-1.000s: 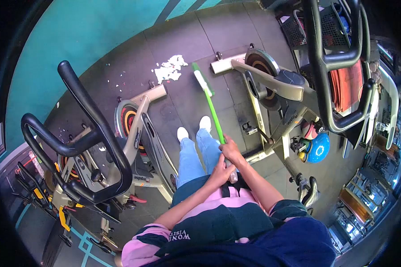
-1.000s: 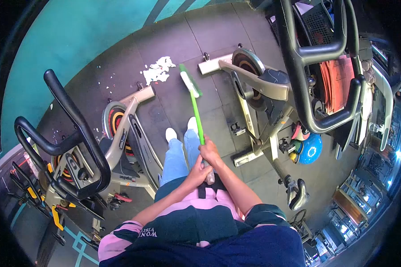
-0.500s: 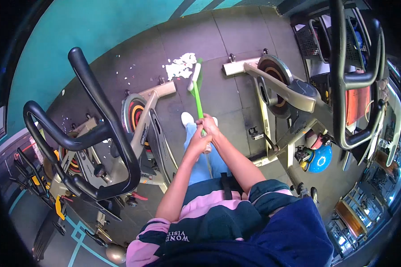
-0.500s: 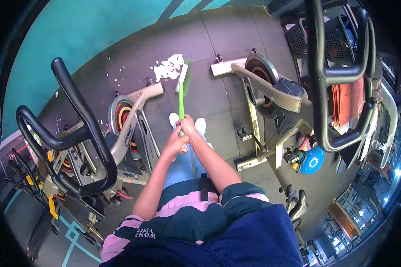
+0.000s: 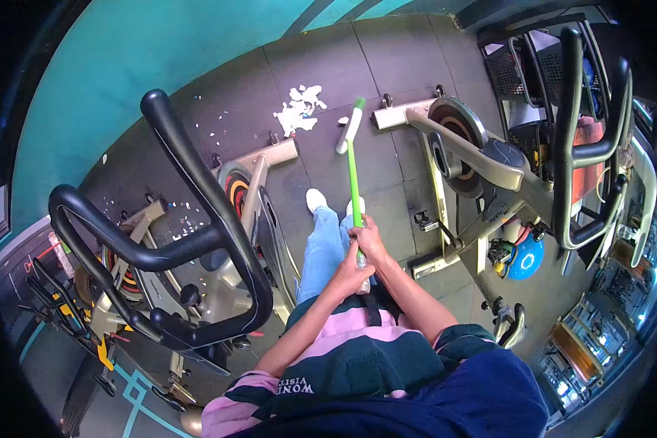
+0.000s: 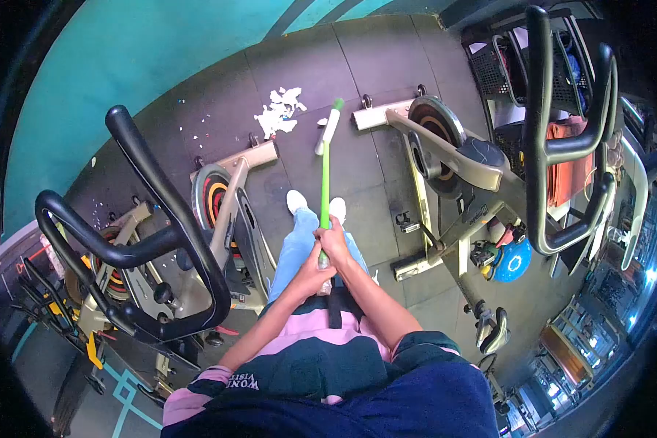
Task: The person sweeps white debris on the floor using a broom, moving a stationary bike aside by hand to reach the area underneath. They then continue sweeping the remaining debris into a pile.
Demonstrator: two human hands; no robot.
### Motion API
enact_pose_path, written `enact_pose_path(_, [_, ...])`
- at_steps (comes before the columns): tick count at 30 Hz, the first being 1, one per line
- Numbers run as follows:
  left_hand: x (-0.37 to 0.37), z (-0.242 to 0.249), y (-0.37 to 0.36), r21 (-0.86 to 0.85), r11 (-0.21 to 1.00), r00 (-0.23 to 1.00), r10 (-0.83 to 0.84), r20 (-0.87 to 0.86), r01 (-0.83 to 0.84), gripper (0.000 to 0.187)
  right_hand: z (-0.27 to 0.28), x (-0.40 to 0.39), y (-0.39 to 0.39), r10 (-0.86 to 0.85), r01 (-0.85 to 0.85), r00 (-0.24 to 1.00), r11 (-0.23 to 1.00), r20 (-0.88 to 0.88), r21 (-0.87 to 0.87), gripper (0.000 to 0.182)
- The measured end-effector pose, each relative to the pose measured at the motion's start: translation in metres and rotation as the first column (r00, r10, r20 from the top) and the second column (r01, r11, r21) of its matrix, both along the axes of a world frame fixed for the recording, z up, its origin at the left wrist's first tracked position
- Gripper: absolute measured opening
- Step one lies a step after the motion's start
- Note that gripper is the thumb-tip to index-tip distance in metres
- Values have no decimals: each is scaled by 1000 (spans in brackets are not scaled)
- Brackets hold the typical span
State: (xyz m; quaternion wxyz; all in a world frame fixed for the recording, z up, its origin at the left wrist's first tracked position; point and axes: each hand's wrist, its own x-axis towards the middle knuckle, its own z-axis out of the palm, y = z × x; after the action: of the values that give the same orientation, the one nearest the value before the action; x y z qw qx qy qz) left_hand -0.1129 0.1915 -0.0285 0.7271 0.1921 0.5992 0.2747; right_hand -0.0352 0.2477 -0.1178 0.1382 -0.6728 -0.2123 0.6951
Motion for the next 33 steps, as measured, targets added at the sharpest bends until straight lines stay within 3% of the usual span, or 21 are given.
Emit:
enact_pose_path(1, [-3, -7, 0, -2, 1000, 1000, -3, 2, 3, 81, -6, -1, -3, -110, 108, 993, 993, -48, -50, 58])
enact_pose_path(5, [-27, -26, 21, -159, 984, 996, -81, -33, 75, 73, -39, -22, 9, -211, 172, 955, 967, -210, -190, 57])
enact_pose_path(7, [-35, -44, 25, -125, 989, 965, -110, -238, 81, 73, -45, -45, 20, -290, 257, 901, 956, -323, -141, 56])
enact_pose_path(8, [-41, -49, 29, -129, 988, 965, -114, -237, 84, 73, -46, -55, 27, -294, 260, 900, 955, -321, -145, 56])
enact_pose_path(10, [-51, -45, 37, -52, 992, 913, -125, -389, 113, 77, -37, -70, 40, -232, 185, 892, 970, -387, -155, 58])
enact_pose_path(15, [-55, -2, 35, -46, 985, 895, -170, -413, 166, 85, 10, -78, 45, -129, 95, 907, 990, -400, -105, 63])
enact_pose_path(17, [-46, 13, 21, -1, 996, 932, -88, -351, 94, 85, 34, -70, 40, 63, -67, 963, 998, -260, -7, 62])
enact_pose_path(19, [-35, 22, 10, 68, 996, 951, -33, -307, 57, 83, 39, -55, 26, 71, -78, 975, 997, -211, -21, 62])
enact_pose_path(21, [-30, 24, 3, 34, 997, 972, -52, -231, 62, 83, 31, -40, 13, 213, -220, 975, 966, 66, 137, 63])
enact_pose_path(23, [-19, 4, -9, 155, 985, 977, -36, -209, 70, 85, 22, -28, 12, 213, -229, 969, 964, 123, 132, 63])
enact_pose_path(24, [-18, -3, -6, 43, 999, 991, -19, -132, 25, 82, 18, -27, 11, 209, -233, 961, 964, 181, 127, 62])
enact_pose_path(25, [-23, -10, 0, 42, 999, 991, -19, -131, 25, 82, 12, -30, 16, 209, -233, 961, 964, 181, 126, 62])
enact_pose_path(27, [-31, -29, 16, -96, 994, 994, 67, 88, -58, 77, -3, -37, 32, 138, -137, 977, 990, 164, -16, 60])
enact_pose_path(28, [-32, -39, 22, -23, 993, 993, 115, 0, -115, 71, -9, -42, 38, 9, -6, 999, 996, 37, -84, 60])
enact_pose_path(29, [-34, -48, 25, 20, 995, 988, 100, -117, -99, 72, -22, -47, 41, 8, -5, 999, 996, 40, -90, 60])
enact_pose_path(33, [-58, -68, 39, -10, 996, 973, 81, -215, -85, 74, -59, -78, 53, -11, 7, 988, 1000, -156, -27, 60])
